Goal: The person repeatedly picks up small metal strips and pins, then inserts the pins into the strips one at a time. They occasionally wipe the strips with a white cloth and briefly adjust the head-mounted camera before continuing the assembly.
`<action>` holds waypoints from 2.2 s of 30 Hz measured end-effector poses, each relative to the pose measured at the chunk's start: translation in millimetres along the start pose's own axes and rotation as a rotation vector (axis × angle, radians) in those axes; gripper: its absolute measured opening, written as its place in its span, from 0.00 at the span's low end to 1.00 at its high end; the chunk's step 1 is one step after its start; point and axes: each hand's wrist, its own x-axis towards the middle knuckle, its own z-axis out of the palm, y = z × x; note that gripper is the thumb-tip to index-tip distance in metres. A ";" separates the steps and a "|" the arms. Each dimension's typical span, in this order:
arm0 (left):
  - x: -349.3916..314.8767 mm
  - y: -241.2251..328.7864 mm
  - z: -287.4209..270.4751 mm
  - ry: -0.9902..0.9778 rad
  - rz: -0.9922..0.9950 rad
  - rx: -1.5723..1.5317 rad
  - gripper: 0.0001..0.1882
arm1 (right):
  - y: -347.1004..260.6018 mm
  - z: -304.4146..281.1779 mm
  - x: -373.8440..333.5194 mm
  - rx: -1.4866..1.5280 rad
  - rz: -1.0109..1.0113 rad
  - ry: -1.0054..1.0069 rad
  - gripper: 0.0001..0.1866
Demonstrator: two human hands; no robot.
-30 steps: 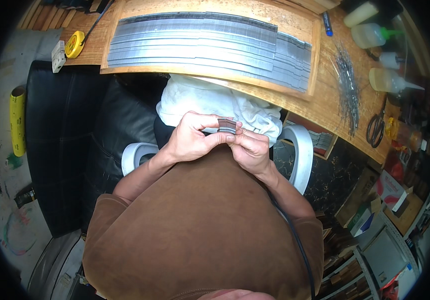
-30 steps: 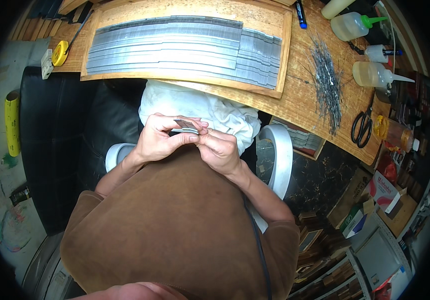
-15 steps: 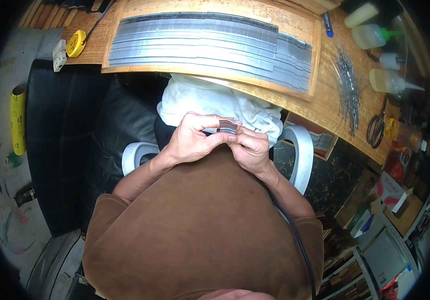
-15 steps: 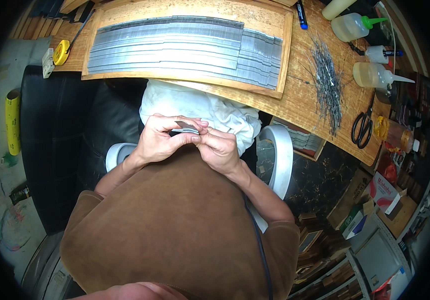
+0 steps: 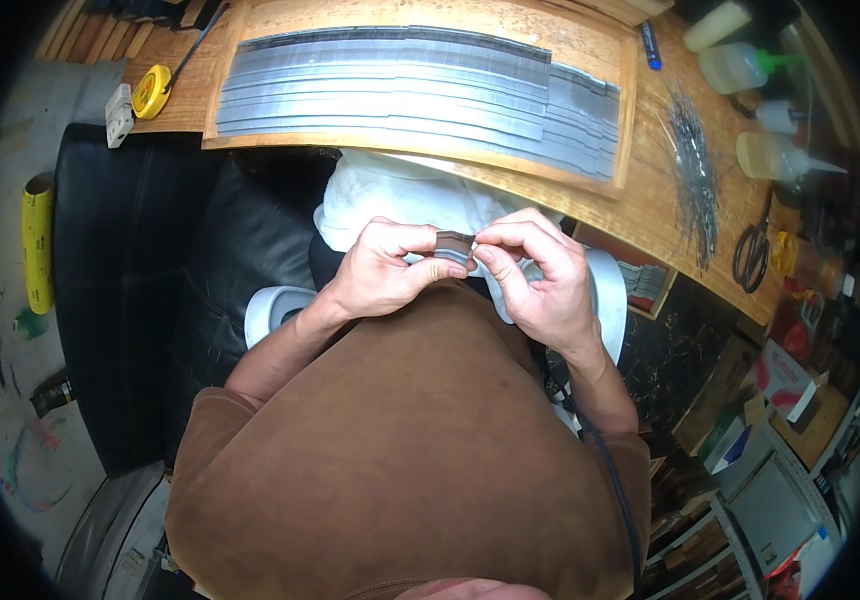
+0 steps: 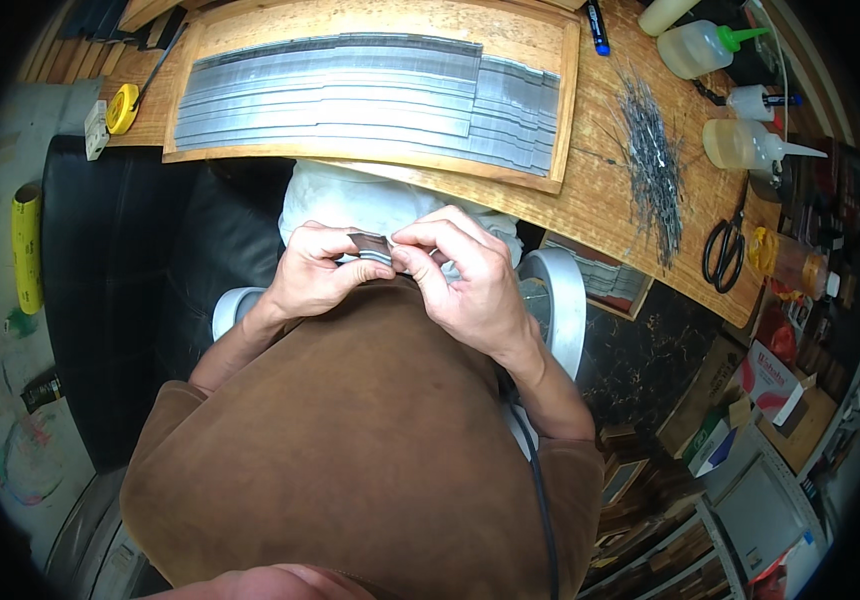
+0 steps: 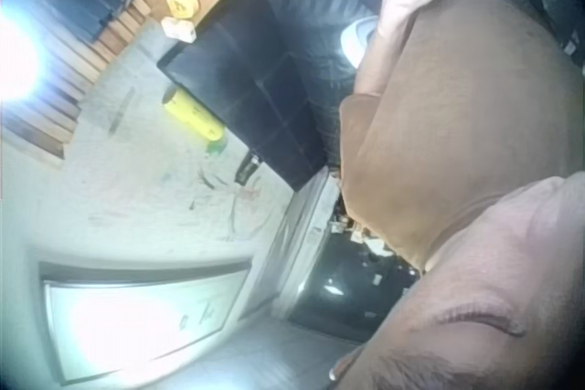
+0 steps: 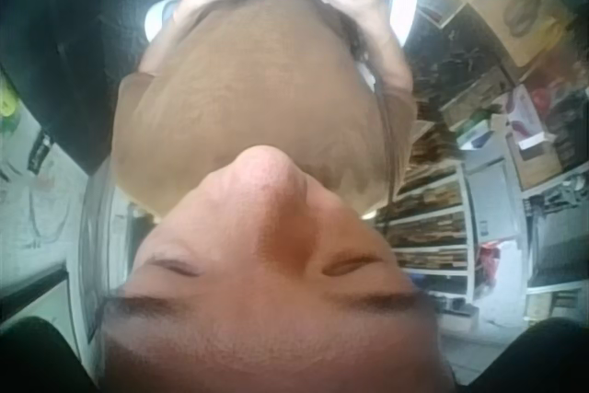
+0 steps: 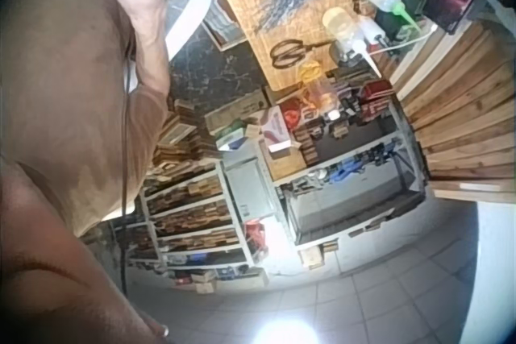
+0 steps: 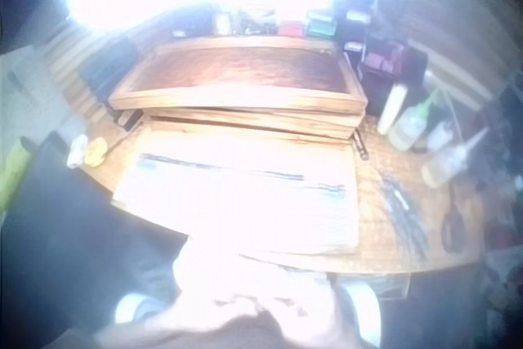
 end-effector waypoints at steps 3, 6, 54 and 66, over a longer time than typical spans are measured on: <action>1.0 0.5 -0.1 -0.005 0.027 0.046 0.12 | 2.5 0.9 0.8 0.005 -0.025 -0.006 0.05; 1.6 0.2 0.2 -0.003 0.034 0.045 0.12 | 2.2 1.5 0.9 0.013 -0.023 -0.013 0.05; 0.1 2.4 6.8 -0.170 -0.485 -0.462 0.14 | 25.6 3.3 -2.5 0.574 0.549 -0.044 0.18; 1.6 11.3 4.5 -0.137 -0.530 -0.454 0.12 | 28.6 3.1 -1.3 0.568 0.580 -0.018 0.19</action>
